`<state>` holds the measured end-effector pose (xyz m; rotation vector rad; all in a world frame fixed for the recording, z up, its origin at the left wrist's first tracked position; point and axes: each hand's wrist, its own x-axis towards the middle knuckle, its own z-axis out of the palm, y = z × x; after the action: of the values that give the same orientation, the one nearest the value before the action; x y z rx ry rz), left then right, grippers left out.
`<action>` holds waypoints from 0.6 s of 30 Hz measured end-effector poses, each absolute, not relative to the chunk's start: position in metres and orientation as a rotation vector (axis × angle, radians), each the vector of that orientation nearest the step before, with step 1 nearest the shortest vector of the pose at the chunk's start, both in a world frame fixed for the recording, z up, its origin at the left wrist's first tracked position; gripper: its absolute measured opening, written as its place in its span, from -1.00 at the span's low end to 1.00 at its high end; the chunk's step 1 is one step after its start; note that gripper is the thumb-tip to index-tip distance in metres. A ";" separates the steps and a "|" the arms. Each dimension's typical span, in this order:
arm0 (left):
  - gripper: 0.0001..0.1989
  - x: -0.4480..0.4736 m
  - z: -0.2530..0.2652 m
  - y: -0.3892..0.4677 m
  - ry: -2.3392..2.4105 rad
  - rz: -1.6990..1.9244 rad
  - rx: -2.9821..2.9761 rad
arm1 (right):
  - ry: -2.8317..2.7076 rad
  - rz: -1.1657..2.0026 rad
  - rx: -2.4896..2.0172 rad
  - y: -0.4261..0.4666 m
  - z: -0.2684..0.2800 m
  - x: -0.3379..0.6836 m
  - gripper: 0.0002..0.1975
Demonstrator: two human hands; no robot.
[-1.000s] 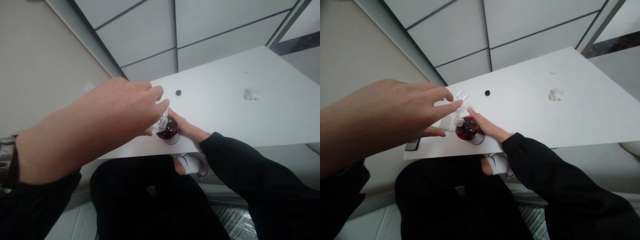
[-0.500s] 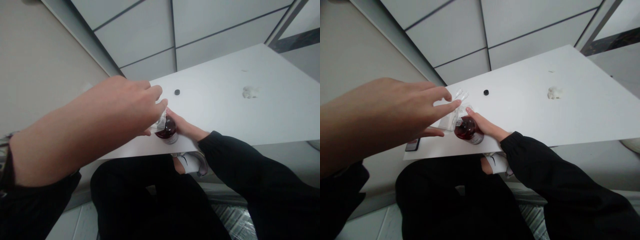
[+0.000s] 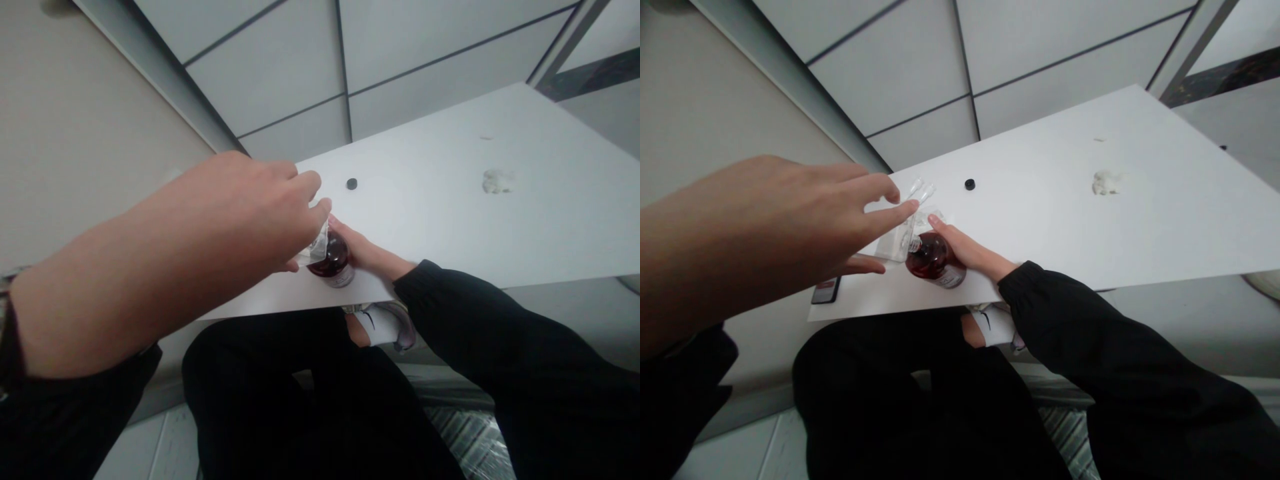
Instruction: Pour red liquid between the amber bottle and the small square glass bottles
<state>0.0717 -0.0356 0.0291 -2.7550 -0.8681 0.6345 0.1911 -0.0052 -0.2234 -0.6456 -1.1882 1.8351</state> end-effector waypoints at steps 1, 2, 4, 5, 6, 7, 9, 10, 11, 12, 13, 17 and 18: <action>-0.56 0.074 0.030 -0.036 -0.886 0.641 -2.749 | -1.163 1.818 -0.639 -0.006 -0.223 0.191 -0.29; -0.59 0.075 0.031 -0.037 -0.907 0.652 -2.739 | -1.150 1.799 -0.634 -0.006 -0.224 0.191 -0.30; -0.61 0.076 0.032 -0.038 -0.924 0.684 -2.711 | -1.144 1.775 -0.632 -0.006 -0.224 0.191 -0.32; -0.61 0.076 0.032 -0.038 -0.928 0.704 -2.694 | -1.146 1.770 -0.630 -0.006 -0.224 0.191 -0.32; -0.59 0.076 0.032 -0.038 -0.926 0.717 -2.683 | -1.154 1.766 -0.625 -0.006 -0.224 0.191 -0.32; -0.59 0.075 0.032 -0.038 -0.922 0.722 -2.682 | -1.164 1.763 -0.619 -0.005 -0.225 0.191 -0.31; -0.60 0.074 0.032 -0.038 -0.920 0.714 -2.701 | -1.184 1.753 -0.612 -0.004 -0.226 0.191 -0.29; -0.61 0.074 0.032 -0.038 -0.922 0.705 -2.715 | -1.192 1.748 -0.607 -0.004 -0.227 0.191 -0.29; -0.63 0.074 0.032 -0.038 -0.926 0.697 -2.725 | -1.195 1.745 -0.600 -0.003 -0.227 0.191 -0.29; -0.64 0.075 0.032 -0.038 -0.931 0.697 -2.727 | -1.192 1.745 -0.593 -0.003 -0.227 0.190 -0.30; -0.65 0.077 0.032 -0.039 -0.934 0.707 -2.720 | -1.188 1.749 -0.585 -0.003 -0.227 0.190 -0.32; -0.61 0.084 0.033 -0.040 -0.891 0.735 -2.683 | -1.166 1.771 -0.591 -0.005 -0.225 0.191 -0.34; -0.60 0.085 0.033 -0.040 -0.886 0.732 -2.684 | -1.168 1.772 -0.595 -0.005 -0.224 0.192 -0.34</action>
<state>0.0848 -0.0404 0.0329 -2.6843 -0.8855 0.7319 0.1916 -0.0054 -0.2240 -0.5952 -1.1684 1.7715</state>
